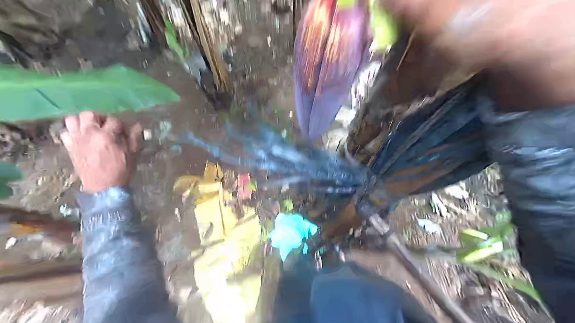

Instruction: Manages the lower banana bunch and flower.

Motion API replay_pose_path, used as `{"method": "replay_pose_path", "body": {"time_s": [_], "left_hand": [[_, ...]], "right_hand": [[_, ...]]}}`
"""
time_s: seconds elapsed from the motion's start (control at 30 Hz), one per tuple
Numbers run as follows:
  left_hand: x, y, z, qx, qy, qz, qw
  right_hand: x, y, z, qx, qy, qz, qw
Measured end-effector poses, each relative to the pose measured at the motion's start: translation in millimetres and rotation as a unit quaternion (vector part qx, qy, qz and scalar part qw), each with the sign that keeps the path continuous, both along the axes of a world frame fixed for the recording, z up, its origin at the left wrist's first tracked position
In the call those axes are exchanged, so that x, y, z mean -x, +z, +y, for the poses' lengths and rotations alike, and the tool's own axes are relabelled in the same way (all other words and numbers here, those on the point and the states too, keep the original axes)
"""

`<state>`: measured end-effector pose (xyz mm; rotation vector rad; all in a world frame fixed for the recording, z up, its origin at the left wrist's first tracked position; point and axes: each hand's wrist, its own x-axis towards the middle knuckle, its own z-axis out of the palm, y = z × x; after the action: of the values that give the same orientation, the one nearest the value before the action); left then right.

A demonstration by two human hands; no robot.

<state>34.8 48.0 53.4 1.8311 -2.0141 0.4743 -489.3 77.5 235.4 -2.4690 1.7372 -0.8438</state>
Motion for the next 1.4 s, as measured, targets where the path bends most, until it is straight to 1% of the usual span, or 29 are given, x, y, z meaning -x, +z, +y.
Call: {"method": "replay_pose_path", "body": {"time_s": [0.03, 0.1, 0.17, 0.2, 0.3, 0.37, 0.43, 0.5, 0.57, 0.63, 0.67, 0.73, 0.83, 0.9, 0.97, 1.03, 1.17, 1.27, 1.4], "left_hand": [[-1.5, 4.8, 4.1, 0.04, 0.004, -0.008, 0.999], [-0.4, 4.5, 13.4, 0.098, 0.027, 0.01, 0.995], [3.5, 5.3, 26.8, 0.1, 0.056, 0.031, 0.993], [7.7, 8.5, 32.5, 0.099, 0.054, 0.032, 0.993], [26.9, 25.3, 42.2, 0.113, -0.001, 0.038, 0.993], [37.8, 36.2, 45.5, 0.159, -0.034, 0.039, 0.986], [50.8, 49.0, 47.1, 0.267, -0.054, 0.031, 0.962], [74.3, 70.0, 56.2, 0.346, -0.05, 0.059, 0.935], [102.7, 93.1, 71.0, 0.377, -0.015, 0.096, 0.921], [129.1, 106.2, 80.7, 0.401, 0.008, 0.132, 0.907], [141.8, 111.0, 82.9, 0.414, 0.006, 0.156, 0.897], [164.7, 121.0, 82.9, 0.451, -0.042, 0.219, 0.864], [188.1, 130.5, 75.7, 0.488, -0.168, 0.273, 0.812], [201.8, 130.6, 67.6, 0.496, -0.256, 0.293, 0.777], [218.0, 129.1, 63.3, 0.488, -0.319, 0.31, 0.751], [235.8, 127.5, 64.4, 0.467, -0.358, 0.336, 0.735], [267.4, 115.7, 71.8, 0.422, -0.424, 0.428, 0.677], [275.0, 104.4, 73.4, 0.4, -0.46, 0.436, 0.662], [279.0, 92.9, 75.6, 0.379, -0.484, 0.442, 0.654]], "right_hand": [[-21.6, 16.2, 15.0, -0.01, -0.027, -0.021, 0.999], [-29.7, 23.1, 27.9, 0.003, -0.015, -0.039, 0.999], [-27.2, 14.4, 27.8, 0.001, -0.014, -0.059, 0.998], [-27.6, 11.9, 23.8, -0.008, -0.023, -0.062, 0.998], [-31.5, 24.3, 9.5, -0.055, -0.05, -0.046, 0.996], [-33.2, 29.0, 6.8, -0.072, -0.048, -0.026, 0.996], [-34.9, 32.2, 7.0, -0.079, -0.046, -0.013, 0.996], [-35.9, 31.5, 5.9, -0.071, -0.051, -0.008, 0.996], [-37.1, 33.7, 4.7, -0.07, -0.052, -0.004, 0.996], [-37.6, 32.5, 1.4, -0.069, -0.05, -0.005, 0.996], [-37.3, 31.0, -1.2, -0.065, -0.049, -0.004, 0.997], [-36.3, 29.6, -3.9, -0.065, -0.049, -0.003, 0.997], [-33.9, 27.9, -2.4, -0.068, -0.054, -0.007, 0.996], [-31.6, 26.4, -1.4, -0.066, -0.05, -0.015, 0.996], [-29.9, 25.8, 1.4, -0.063, -0.043, -0.021, 0.997], [-28.9, 26.4, 5.2, -0.058, -0.039, -0.019, 0.997], [-24.6, 28.7, 13.2, -0.05, -0.021, -0.018, 0.998], [-18.4, 26.8, 16.1, -0.041, 0.001, -0.025, 0.999], [-14.9, 17.7, 22.2, -0.022, 0.006, -0.043, 0.999]]}}
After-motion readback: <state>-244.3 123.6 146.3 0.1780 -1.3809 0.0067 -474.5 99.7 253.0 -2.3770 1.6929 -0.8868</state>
